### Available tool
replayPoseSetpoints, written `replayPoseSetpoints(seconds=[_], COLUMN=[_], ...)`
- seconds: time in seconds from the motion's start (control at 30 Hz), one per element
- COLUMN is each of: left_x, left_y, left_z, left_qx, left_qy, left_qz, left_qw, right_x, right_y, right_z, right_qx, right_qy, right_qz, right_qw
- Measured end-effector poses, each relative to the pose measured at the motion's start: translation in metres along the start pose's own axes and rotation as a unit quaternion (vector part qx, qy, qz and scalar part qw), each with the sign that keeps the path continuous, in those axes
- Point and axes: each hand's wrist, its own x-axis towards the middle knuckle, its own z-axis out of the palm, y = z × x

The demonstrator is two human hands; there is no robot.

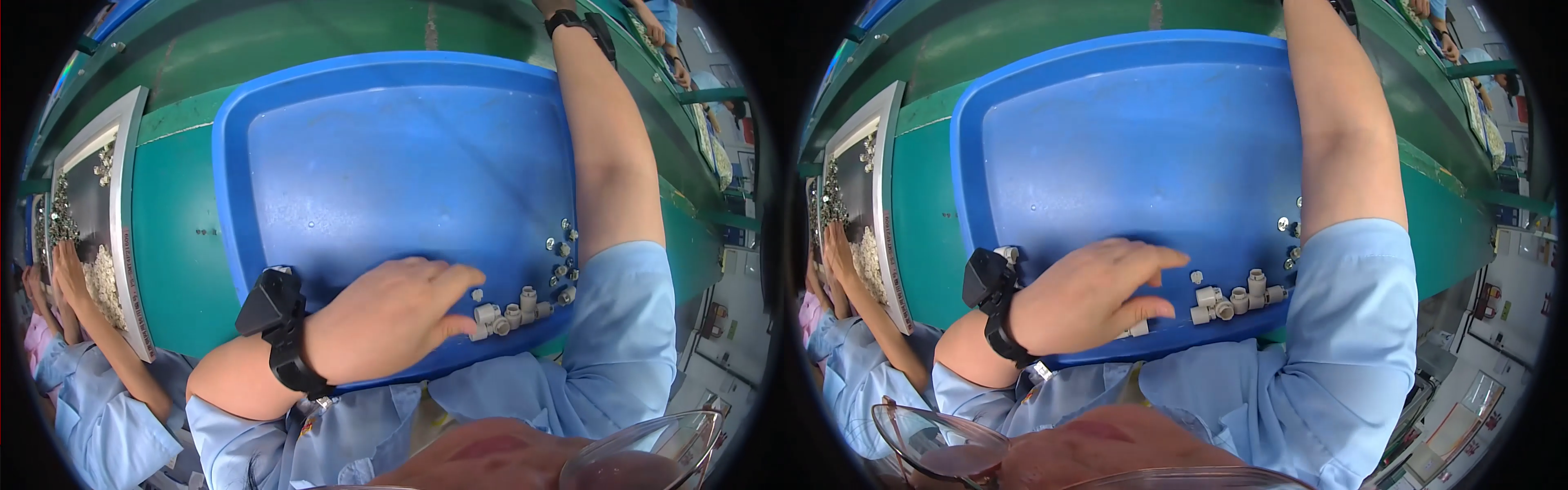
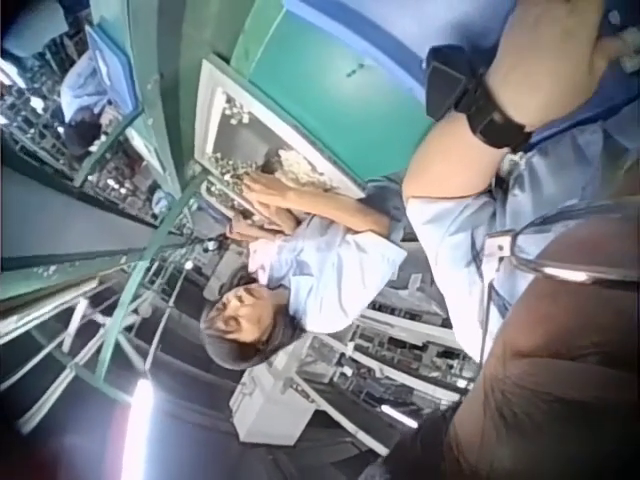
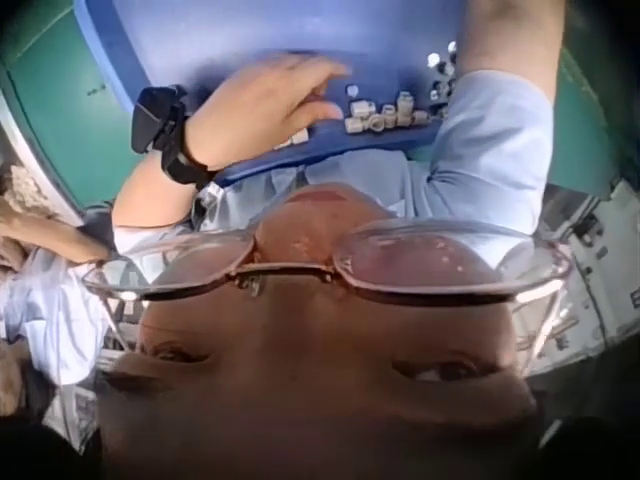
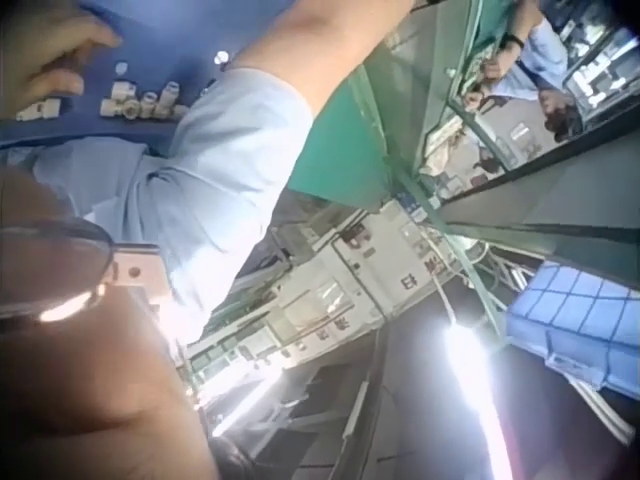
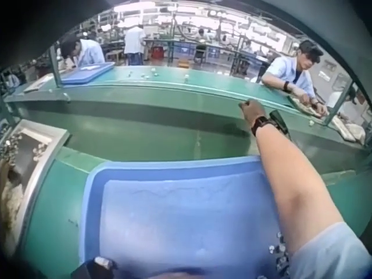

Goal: The person picks up a white plastic housing and a metal component from a blue tray, inserts the metal piece into the housing, and presses them together. They repeat this assembly process multiple times, placing each finished part back onto the tray.

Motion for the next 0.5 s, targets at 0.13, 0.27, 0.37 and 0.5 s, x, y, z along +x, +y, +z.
replayPoseSetpoints(seconds=[0.13,0.27,0.37,0.5], left_x=[0.002,0.012,-0.005,0.002], left_y=[0.010,-0.002,-0.001,-0.015], left_z=[0.002,-0.002,0.000,0.000], left_qx=[0.009,-0.004,0.016,0.070], left_qy=[-0.054,-0.055,0.001,-0.001], left_qz=[0.039,0.035,0.011,0.035], left_qw=[0.998,0.998,1.000,0.997], right_x=[0.048,0.023,-0.044,-0.157], right_y=[0.094,0.075,-0.003,-0.001], right_z=[0.041,0.012,-0.060,-0.110], right_qx=[-0.134,-0.084,0.178,0.246], right_qy=[0.059,0.059,-0.081,-0.184], right_qz=[-0.056,-0.057,-0.002,-0.189], right_qw=[0.988,0.993,0.981,0.933])
